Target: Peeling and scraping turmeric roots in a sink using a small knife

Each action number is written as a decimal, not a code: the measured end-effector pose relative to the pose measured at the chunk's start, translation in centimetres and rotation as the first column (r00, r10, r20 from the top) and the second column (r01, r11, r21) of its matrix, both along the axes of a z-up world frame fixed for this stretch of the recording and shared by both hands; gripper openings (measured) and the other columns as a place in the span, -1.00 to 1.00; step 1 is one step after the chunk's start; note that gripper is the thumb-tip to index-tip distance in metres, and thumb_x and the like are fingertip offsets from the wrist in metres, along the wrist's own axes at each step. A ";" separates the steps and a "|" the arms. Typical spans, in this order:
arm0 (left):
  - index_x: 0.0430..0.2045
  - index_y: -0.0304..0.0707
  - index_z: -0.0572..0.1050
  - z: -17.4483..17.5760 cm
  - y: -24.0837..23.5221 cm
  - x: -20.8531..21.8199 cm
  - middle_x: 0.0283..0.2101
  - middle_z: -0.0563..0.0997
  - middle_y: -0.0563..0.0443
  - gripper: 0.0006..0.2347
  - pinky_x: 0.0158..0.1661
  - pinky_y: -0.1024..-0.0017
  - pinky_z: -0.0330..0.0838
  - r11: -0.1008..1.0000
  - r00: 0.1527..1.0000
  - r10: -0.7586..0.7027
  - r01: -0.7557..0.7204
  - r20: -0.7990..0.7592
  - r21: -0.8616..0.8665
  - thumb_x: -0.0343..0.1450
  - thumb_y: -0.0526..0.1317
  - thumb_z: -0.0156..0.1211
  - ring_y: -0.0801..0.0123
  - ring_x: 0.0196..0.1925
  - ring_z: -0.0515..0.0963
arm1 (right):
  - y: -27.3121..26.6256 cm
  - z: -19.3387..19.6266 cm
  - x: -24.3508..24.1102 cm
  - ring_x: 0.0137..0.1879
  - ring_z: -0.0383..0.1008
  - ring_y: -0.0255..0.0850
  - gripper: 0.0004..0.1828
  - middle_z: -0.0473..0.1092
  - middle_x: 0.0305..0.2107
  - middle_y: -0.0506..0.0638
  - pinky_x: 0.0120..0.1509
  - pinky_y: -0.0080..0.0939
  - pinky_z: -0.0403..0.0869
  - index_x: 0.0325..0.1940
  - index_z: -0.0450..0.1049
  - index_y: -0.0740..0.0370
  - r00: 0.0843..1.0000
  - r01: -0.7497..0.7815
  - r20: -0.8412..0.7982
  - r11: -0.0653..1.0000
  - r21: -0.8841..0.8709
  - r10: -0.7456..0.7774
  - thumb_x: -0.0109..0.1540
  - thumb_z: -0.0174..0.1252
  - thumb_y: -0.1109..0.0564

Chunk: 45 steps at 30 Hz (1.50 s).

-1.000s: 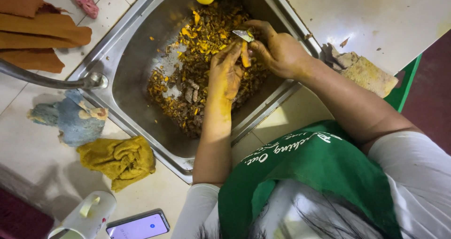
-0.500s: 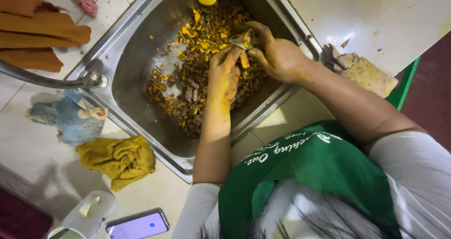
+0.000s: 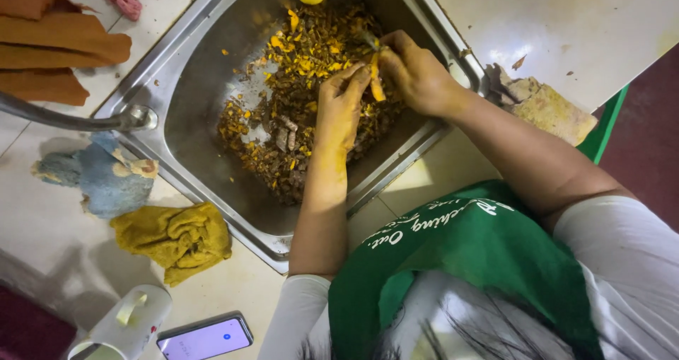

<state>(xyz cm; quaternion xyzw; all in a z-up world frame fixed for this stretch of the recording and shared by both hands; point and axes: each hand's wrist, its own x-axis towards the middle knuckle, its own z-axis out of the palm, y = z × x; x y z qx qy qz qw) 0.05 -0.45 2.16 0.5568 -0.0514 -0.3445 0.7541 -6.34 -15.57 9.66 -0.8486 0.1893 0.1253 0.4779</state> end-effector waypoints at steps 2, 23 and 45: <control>-0.12 -0.34 0.63 0.8 1.1 0.5 -0.07 0.71 -0.15 -0.81 -0.38 0.49 0.21 1.000 0.988 -0.003 0.007 -0.157 0.029 0.46 -0.25 0.21 0.52 -0.42 0.41 | -1.1 -1.8 -0.5 -0.57 0.30 -0.26 -0.61 0.32 -0.56 -0.09 -0.56 -0.24 0.35 0.09 0.22 0.22 0.996 0.040 0.063 0.961 0.275 -0.059 0.51 -0.30 -0.14; -0.17 -0.22 0.64 -5.1 -0.3 -0.1 -0.27 0.70 -0.09 -0.84 -0.55 0.42 0.43 0.973 0.867 0.028 -0.137 -0.497 -0.184 0.39 -0.30 0.35 0.32 -0.39 0.61 | 1.1 2.9 -2.2 -0.62 0.35 -0.06 -0.14 0.21 -0.76 0.05 -0.15 0.13 0.59 0.62 -0.62 0.07 0.963 -0.241 -0.155 0.960 -0.139 0.219 0.44 -0.34 -0.25; -0.21 -0.14 0.65 -2.9 -0.4 -0.5 -0.30 0.69 0.06 -0.87 -0.54 0.44 0.43 0.964 0.877 -0.158 0.036 -0.454 -0.264 0.40 -0.27 0.35 0.41 -0.44 0.56 | 0.0 4.2 -2.6 -0.39 0.59 0.13 -0.33 0.52 -0.34 0.48 0.17 0.31 0.50 0.65 -0.19 0.01 0.982 -0.189 -0.051 0.948 -0.255 0.182 0.48 -0.24 -0.12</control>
